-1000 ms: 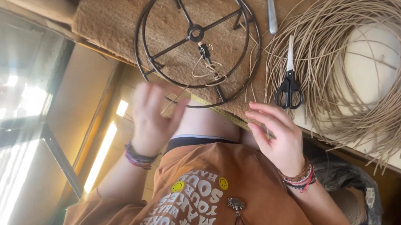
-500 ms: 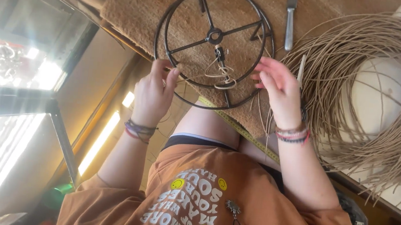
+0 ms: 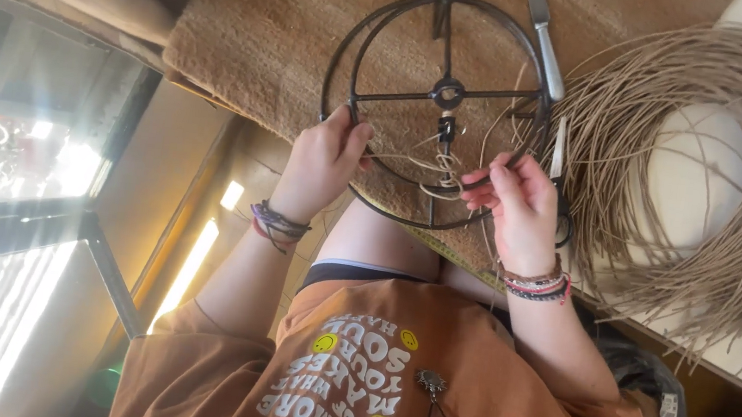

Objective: Measuring, cutting, and weaving wicker or rope material onto a metal furniture frame

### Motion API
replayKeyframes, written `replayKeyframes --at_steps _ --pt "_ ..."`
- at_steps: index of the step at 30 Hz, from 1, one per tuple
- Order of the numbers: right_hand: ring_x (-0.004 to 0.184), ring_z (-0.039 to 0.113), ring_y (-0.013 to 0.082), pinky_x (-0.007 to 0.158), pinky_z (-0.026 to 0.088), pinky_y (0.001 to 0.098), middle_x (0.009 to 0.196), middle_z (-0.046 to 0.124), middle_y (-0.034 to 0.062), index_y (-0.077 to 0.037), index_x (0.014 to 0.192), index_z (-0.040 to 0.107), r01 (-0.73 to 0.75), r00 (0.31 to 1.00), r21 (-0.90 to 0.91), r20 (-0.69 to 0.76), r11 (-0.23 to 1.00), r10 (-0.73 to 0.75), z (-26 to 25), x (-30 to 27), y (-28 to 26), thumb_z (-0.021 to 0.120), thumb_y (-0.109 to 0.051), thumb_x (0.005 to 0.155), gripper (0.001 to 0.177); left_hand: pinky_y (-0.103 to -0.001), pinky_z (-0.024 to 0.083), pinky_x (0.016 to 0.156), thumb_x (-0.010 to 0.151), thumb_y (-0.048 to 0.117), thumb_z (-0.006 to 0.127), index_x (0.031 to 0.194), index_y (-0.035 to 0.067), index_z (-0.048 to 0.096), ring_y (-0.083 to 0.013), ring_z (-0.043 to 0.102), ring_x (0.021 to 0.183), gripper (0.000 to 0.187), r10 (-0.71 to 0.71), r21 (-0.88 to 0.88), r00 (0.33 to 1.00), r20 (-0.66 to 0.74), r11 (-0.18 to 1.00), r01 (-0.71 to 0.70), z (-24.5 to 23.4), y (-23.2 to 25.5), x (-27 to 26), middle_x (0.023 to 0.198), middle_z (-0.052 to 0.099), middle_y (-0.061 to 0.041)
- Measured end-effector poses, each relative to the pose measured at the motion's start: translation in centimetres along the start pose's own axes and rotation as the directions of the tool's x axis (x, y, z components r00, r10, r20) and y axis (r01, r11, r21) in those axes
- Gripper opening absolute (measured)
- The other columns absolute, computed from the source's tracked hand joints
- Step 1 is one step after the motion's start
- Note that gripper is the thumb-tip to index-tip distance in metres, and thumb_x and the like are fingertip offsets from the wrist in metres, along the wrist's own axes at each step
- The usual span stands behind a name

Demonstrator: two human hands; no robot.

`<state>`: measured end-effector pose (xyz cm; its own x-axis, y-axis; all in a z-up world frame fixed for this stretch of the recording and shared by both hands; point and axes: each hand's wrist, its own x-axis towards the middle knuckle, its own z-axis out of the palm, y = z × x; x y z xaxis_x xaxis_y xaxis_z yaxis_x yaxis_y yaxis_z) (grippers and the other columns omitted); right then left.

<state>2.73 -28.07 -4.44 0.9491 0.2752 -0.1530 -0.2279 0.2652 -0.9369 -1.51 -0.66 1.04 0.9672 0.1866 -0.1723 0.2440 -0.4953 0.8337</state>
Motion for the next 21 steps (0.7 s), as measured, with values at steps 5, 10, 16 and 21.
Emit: replayKeyframes --at_steps 5,10,16,21 --pt "0.077 0.076 0.0258 0.063 0.062 0.0271 0.094 0.073 0.0256 -0.001 0.112 0.051 -0.012 1.0 -0.051 0.004 0.999 0.012 -1.5 -0.4 -0.7 0.054 -0.012 0.106 0.013 -0.049 0.056 0.072 0.104 0.039 0.053 0.094 0.015 0.065 -0.0379 0.071 0.074 0.029 0.042 0.147 0.998 0.048 0.988 -0.049 -0.1 -0.5 0.6 0.06 0.069 -0.004" --pt "0.076 0.076 0.0277 0.066 0.062 0.0314 0.091 0.074 0.026 0.006 0.114 0.06 -0.015 0.993 -0.347 0.108 0.938 0.056 -1.6 -1.3 -2.9 0.051 -0.012 0.106 0.021 -0.044 0.057 0.071 0.1 0.043 0.064 0.096 0.018 0.069 -0.0317 0.073 0.069 0.026 0.088 0.21 0.994 0.064 0.973 -0.1 -3.2 1.0 -1.4 0.063 0.068 -0.004" --pt "0.065 0.068 0.0186 0.062 0.055 0.0292 0.078 0.074 0.0099 -0.003 0.1 0.073 0.363 0.92 -0.714 0.172 0.598 -0.353 -0.7 -2.2 -5.0 0.071 -0.007 0.099 0.005 -0.027 0.056 0.07 0.09 0.025 0.08 0.091 0.025 0.074 -0.0123 0.072 0.073 0.006 0.45 0.283 0.893 -0.025 0.86 -0.426 -1.1 1.8 -0.9 0.078 0.071 0.01" --pt "0.094 0.055 0.0266 0.085 0.051 0.0415 0.101 0.063 0.0049 -0.017 0.109 0.082 0.65 0.683 -0.745 0.483 0.153 -0.548 1.4 -1.2 -5.5 0.078 -0.019 0.094 0.015 -0.038 0.053 0.074 0.087 0.021 0.081 0.087 0.016 0.072 -0.0265 0.066 0.084 0.01 0.626 0.377 0.779 0.036 0.714 -0.59 0.9 3.8 0.0 0.087 0.061 -0.001"
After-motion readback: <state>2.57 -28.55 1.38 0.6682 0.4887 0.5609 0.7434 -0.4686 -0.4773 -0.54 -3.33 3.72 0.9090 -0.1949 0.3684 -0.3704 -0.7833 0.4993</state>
